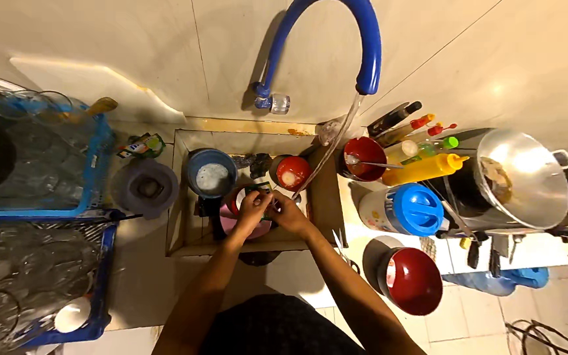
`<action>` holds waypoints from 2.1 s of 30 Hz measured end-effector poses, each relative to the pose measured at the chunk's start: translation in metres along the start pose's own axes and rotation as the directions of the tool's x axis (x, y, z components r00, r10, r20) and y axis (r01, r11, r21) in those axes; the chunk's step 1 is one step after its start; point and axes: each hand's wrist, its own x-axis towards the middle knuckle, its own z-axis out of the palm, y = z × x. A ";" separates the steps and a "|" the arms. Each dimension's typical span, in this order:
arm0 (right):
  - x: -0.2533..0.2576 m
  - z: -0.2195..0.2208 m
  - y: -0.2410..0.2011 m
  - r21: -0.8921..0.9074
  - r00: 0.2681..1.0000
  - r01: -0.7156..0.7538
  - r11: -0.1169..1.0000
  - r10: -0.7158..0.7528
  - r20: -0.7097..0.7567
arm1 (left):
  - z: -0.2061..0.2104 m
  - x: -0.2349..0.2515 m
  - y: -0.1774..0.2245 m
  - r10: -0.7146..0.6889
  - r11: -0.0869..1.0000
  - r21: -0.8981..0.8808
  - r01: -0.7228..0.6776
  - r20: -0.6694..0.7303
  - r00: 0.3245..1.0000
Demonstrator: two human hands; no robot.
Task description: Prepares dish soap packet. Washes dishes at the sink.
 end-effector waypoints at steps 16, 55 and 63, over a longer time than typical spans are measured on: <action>-0.014 -0.031 0.013 0.251 0.962 -0.012 0.968 -0.057 0.266 | -0.015 -0.007 0.011 0.064 0.996 0.039 -0.077 0.263 0.963; -0.024 -0.030 0.017 0.415 0.970 0.051 0.908 -0.144 0.196 | -0.020 -0.015 0.018 0.115 0.992 0.011 -0.128 0.367 0.923; -0.025 -0.030 0.020 0.425 0.971 0.051 0.904 -0.144 0.190 | -0.020 -0.015 0.017 0.128 0.990 0.014 -0.143 0.370 0.920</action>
